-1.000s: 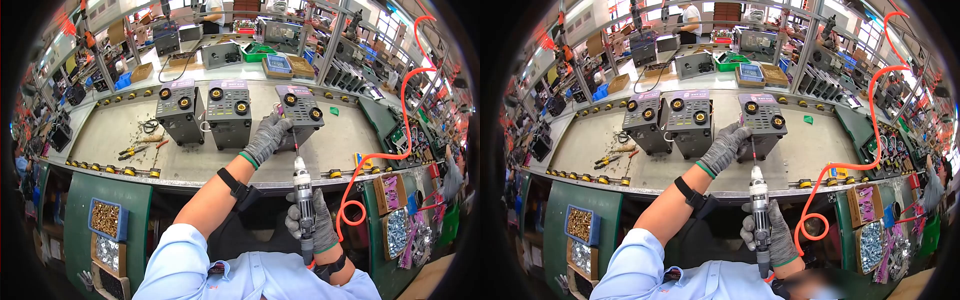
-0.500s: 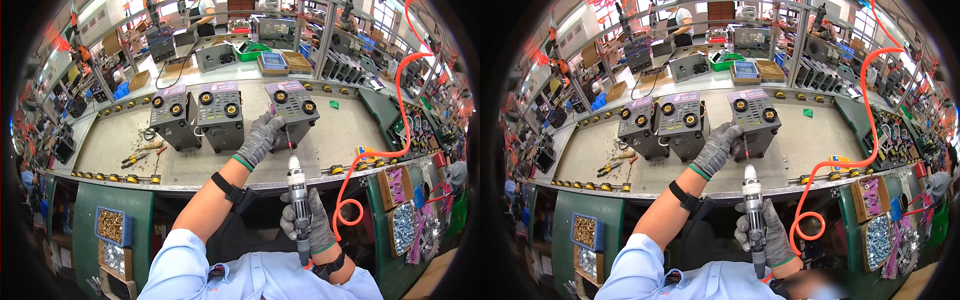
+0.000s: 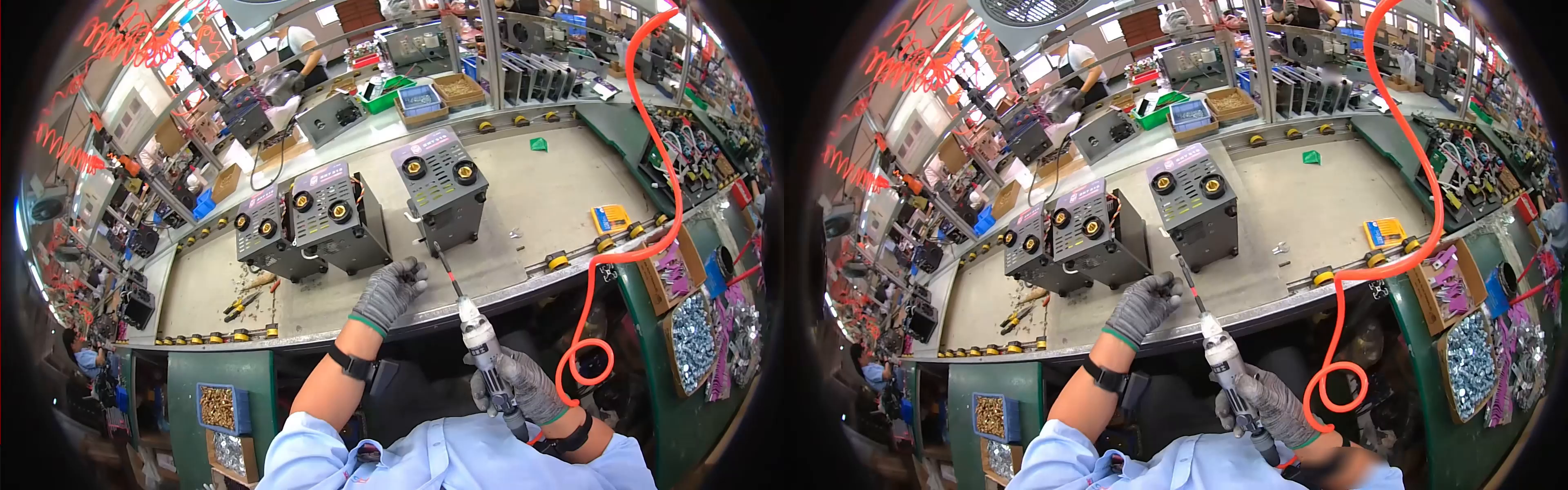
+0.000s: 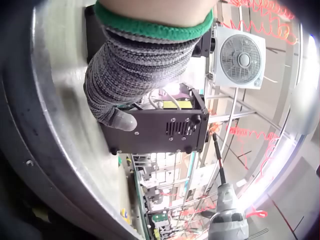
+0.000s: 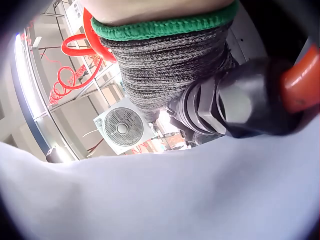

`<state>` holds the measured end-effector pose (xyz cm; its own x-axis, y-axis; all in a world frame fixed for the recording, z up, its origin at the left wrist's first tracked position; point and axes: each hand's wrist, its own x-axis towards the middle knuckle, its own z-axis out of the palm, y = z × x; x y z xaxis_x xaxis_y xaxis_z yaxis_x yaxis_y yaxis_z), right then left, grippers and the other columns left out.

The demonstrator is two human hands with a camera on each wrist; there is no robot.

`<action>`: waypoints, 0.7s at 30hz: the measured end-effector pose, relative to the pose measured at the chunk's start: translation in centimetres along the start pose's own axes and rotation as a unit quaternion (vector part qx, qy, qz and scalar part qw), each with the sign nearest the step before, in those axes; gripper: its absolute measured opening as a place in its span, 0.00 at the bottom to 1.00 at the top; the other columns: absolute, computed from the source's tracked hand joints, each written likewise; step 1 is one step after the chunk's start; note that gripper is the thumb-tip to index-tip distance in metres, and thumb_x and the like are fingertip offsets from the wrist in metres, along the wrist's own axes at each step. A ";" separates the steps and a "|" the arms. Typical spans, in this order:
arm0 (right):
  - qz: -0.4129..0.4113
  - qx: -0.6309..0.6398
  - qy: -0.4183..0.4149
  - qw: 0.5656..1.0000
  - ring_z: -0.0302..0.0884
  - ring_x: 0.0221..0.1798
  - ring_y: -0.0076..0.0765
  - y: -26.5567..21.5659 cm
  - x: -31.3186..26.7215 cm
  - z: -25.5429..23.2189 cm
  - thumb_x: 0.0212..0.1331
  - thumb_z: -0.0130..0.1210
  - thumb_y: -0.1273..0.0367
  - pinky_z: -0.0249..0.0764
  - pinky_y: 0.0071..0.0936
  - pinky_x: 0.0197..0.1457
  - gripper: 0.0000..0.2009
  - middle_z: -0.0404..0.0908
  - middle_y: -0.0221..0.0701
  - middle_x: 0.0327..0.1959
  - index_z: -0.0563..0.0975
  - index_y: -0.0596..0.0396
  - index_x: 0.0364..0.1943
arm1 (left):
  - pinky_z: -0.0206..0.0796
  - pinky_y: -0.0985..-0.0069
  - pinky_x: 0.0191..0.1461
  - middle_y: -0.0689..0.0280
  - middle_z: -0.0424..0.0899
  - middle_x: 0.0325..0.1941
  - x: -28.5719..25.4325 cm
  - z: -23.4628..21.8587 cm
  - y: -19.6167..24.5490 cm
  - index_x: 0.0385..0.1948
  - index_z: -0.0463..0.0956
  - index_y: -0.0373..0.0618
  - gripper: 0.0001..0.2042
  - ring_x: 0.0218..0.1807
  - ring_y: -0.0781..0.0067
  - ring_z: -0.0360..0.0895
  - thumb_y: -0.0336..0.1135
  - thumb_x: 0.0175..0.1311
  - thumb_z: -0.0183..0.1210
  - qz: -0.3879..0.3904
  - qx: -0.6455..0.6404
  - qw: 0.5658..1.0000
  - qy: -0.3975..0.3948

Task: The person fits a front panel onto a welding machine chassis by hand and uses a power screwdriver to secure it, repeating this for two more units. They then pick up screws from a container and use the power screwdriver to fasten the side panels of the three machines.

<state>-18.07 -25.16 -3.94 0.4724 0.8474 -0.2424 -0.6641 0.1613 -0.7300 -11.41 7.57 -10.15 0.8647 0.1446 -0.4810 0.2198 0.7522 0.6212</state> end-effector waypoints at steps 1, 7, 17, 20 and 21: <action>0.010 -0.008 0.023 1.000 0.82 0.29 0.30 -0.1 -0.1 -0.2 0.55 0.63 0.37 0.78 0.24 0.28 0.41 0.82 0.35 0.31 0.74 0.58 0.60 | 0.77 0.71 0.37 0.57 0.84 0.41 0.3 -0.4 0.0 0.48 0.74 0.38 0.11 0.35 0.66 0.81 0.29 0.67 0.57 0.005 0.000 1.000 0.004; 0.029 -0.042 0.026 0.998 0.82 0.31 0.27 -0.4 -0.7 -2.7 0.57 0.63 0.40 0.82 0.25 0.31 0.37 0.82 0.35 0.33 0.69 0.58 0.55 | 0.75 0.78 0.29 0.61 0.82 0.39 -1.4 2.1 -0.7 0.50 0.72 0.37 0.11 0.35 0.72 0.82 0.32 0.72 0.56 0.030 0.132 0.989 -0.058; 0.020 -0.058 0.051 0.997 0.81 0.31 0.26 0.0 -1.3 -4.5 0.55 0.64 0.39 0.80 0.23 0.31 0.39 0.82 0.35 0.32 0.69 0.60 0.54 | 0.57 0.82 0.14 0.70 0.77 0.23 -2.9 4.9 -0.4 0.43 0.74 0.38 0.16 0.15 0.81 0.69 0.45 0.72 0.60 -0.008 0.295 0.953 -0.068; 0.023 -0.051 0.044 0.997 0.81 0.30 0.26 0.5 -1.3 -4.7 0.55 0.64 0.38 0.79 0.23 0.30 0.39 0.82 0.35 0.32 0.69 0.60 0.54 | 0.55 0.84 0.15 0.70 0.76 0.23 -2.9 4.9 0.0 0.45 0.75 0.38 0.16 0.16 0.82 0.68 0.44 0.72 0.60 -0.014 0.279 0.960 -0.026; 0.024 -0.049 0.045 0.997 0.81 0.30 0.26 0.7 -1.3 -4.8 0.55 0.64 0.39 0.79 0.23 0.30 0.39 0.82 0.35 0.32 0.68 0.60 0.54 | 0.55 0.84 0.15 0.70 0.76 0.23 -3.1 5.0 0.3 0.45 0.75 0.38 0.16 0.16 0.82 0.68 0.44 0.72 0.60 -0.015 0.280 0.959 -0.028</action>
<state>-16.36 -28.59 -7.14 0.4942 0.8033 -0.3325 -0.6294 0.0667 -0.7742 -11.79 4.07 -5.37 0.8734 0.0809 -0.4802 0.4405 0.2892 0.8499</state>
